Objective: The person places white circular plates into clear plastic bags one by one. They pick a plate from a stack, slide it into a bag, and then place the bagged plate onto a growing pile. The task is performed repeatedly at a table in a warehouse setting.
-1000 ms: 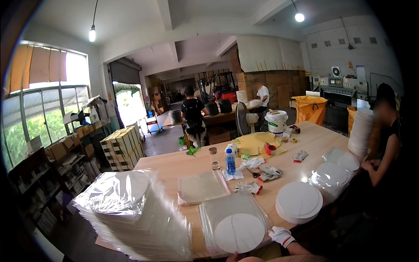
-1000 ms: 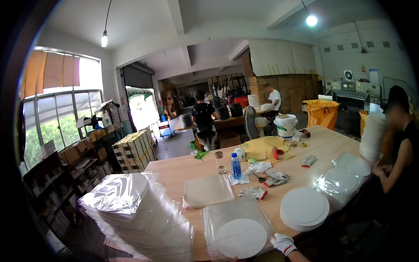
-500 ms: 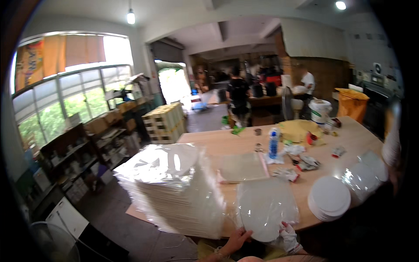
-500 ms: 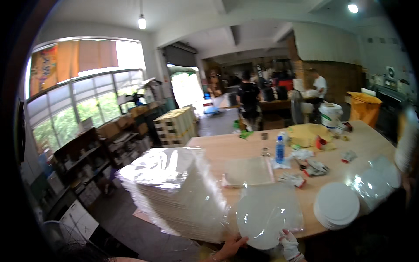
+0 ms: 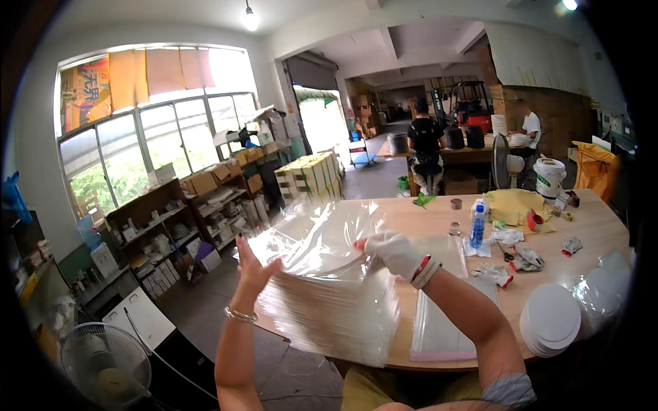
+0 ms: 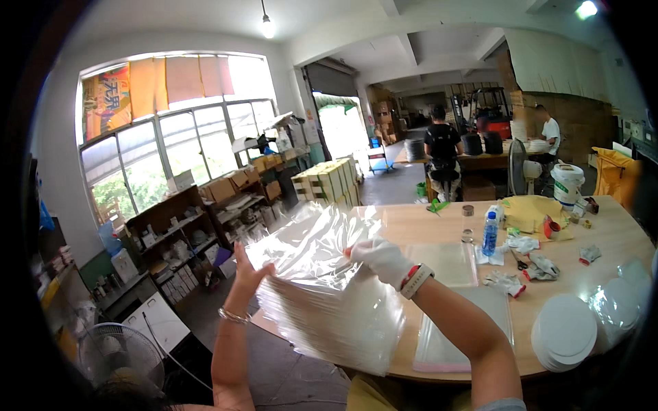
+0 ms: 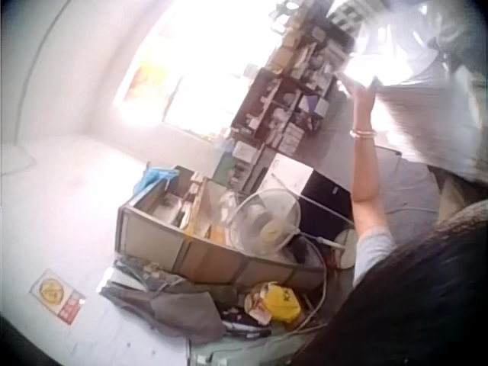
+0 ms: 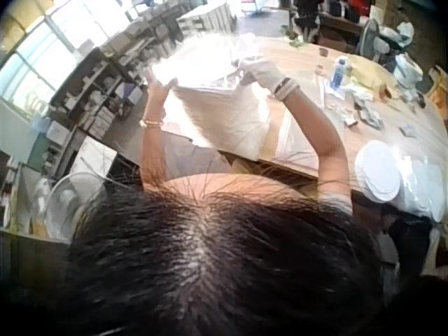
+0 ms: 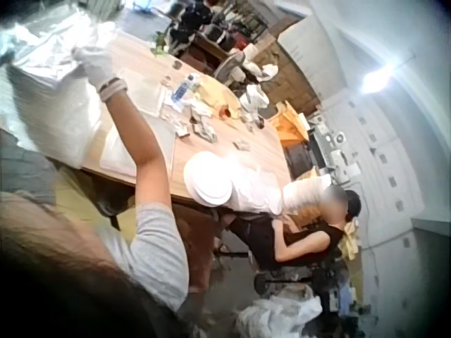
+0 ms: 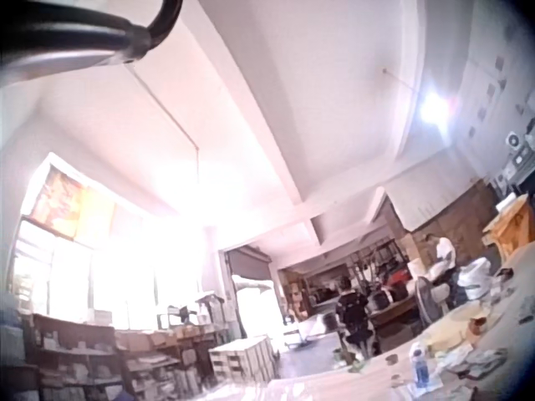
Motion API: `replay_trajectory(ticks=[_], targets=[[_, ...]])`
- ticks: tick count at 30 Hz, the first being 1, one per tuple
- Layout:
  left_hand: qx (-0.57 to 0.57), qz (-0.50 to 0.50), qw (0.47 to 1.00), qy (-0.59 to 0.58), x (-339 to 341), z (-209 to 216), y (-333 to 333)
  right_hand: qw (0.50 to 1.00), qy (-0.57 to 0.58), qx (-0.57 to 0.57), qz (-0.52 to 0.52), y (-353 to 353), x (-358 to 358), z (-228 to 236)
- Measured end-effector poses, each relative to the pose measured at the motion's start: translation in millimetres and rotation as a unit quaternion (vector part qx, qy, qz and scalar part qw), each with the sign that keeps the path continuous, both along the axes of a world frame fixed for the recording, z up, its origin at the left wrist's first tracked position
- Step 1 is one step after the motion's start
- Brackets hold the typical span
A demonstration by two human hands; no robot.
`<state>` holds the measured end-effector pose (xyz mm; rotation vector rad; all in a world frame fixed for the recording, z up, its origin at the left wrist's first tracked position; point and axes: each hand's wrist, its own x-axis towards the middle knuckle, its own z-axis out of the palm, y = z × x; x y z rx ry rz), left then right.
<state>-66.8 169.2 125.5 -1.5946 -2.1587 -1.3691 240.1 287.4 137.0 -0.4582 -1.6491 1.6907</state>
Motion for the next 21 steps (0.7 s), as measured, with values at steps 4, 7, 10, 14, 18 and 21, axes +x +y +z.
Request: replay_trajectory(ticks=[4,7,10,14,18,21], targets=[[0.055,0.082,0.983,0.154,22,18,-13,0.993,-0.093,0.072,-0.004,9,-7,1],[0.018,-0.171,0.953,0.250,59,53,6,0.991,-0.095,0.081,-0.039,8,-4,0],[-0.032,-0.411,0.817,0.403,23,22,68,0.994,-0.022,0.097,-0.038,9,0,-18],[0.058,-0.355,0.763,0.537,22,25,63,0.994,0.061,-0.007,-0.089,-24,62,-84],[0.082,-0.298,0.785,0.537,15,5,76,0.972,-0.110,0.019,-0.206,-50,197,-202],[0.124,-0.268,0.801,0.521,23,3,65,0.785,-0.452,0.159,-0.392,-73,319,-250]])
